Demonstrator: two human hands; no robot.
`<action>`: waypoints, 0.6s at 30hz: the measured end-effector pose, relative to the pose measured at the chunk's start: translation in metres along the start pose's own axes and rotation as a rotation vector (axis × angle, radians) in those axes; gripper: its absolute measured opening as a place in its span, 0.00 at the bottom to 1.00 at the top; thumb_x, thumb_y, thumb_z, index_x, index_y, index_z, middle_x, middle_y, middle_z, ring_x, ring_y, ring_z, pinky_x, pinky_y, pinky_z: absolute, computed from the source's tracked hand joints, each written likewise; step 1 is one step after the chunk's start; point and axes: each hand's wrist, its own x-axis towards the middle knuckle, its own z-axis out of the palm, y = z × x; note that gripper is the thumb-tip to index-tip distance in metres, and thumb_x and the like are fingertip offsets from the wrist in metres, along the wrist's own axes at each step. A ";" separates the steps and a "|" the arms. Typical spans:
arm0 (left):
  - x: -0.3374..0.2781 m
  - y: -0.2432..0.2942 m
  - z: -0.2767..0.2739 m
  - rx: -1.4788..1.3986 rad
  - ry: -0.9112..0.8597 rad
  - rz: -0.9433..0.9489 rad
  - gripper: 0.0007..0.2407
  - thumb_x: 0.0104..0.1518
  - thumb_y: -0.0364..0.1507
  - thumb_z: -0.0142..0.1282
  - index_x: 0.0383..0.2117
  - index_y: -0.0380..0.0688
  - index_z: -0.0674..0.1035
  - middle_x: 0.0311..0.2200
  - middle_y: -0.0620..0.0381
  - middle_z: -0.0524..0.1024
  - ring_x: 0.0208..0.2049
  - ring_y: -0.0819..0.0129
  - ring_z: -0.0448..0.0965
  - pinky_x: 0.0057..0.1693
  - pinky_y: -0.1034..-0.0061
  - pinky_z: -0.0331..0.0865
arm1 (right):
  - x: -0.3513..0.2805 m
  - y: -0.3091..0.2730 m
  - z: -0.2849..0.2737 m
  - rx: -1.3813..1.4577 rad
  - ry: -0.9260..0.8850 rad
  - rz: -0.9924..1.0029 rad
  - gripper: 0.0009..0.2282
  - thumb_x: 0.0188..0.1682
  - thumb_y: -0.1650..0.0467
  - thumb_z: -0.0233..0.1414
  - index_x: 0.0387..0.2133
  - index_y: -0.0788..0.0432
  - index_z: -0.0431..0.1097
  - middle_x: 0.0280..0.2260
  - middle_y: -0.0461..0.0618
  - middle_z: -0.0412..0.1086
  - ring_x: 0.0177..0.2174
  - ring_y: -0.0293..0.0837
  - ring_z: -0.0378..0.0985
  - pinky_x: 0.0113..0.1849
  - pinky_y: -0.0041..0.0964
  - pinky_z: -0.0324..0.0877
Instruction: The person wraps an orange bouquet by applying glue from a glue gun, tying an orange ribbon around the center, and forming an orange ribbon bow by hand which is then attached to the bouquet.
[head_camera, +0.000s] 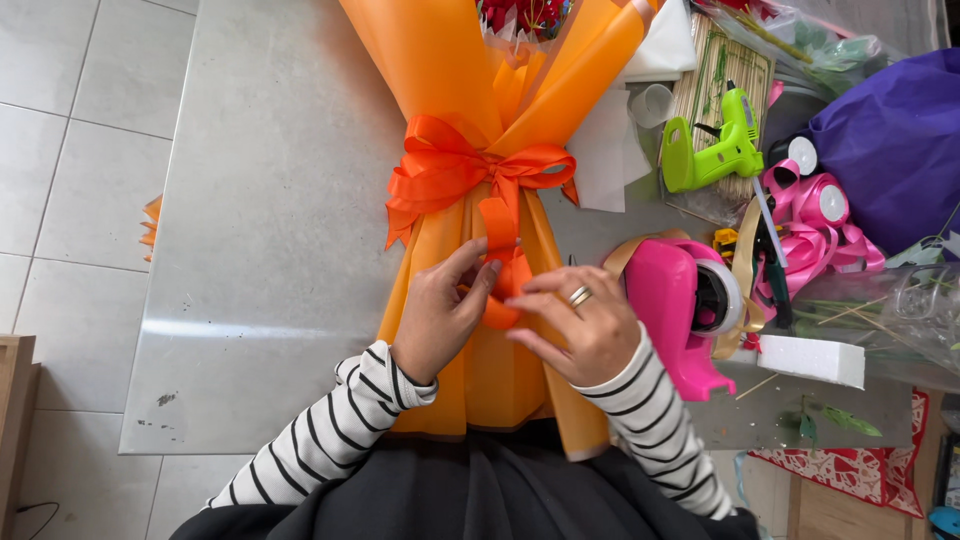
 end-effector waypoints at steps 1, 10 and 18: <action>0.000 -0.002 0.000 0.005 -0.003 0.016 0.12 0.66 0.25 0.54 0.53 0.36 0.81 0.29 0.40 0.83 0.30 0.51 0.84 0.38 0.63 0.81 | -0.004 -0.001 0.007 0.078 0.043 0.021 0.09 0.50 0.59 0.60 0.36 0.48 0.78 0.38 0.39 0.76 0.39 0.44 0.79 0.45 0.43 0.71; -0.007 0.020 0.008 0.128 0.052 0.317 0.08 0.62 0.20 0.58 0.43 0.46 0.86 0.38 0.50 0.84 0.40 0.51 0.87 0.46 0.63 0.83 | -0.008 -0.006 0.034 0.918 0.412 0.618 0.19 0.50 0.77 0.63 0.54 0.67 0.68 0.29 0.49 0.71 0.28 0.34 0.74 0.40 0.30 0.76; -0.003 0.021 0.001 0.250 0.097 0.473 0.06 0.59 0.16 0.60 0.35 0.42 0.85 0.46 0.45 0.73 0.50 0.44 0.80 0.56 0.55 0.78 | -0.023 0.004 0.043 1.113 0.368 0.757 0.17 0.50 0.76 0.61 0.53 0.73 0.74 0.28 0.57 0.72 0.27 0.41 0.78 0.36 0.36 0.80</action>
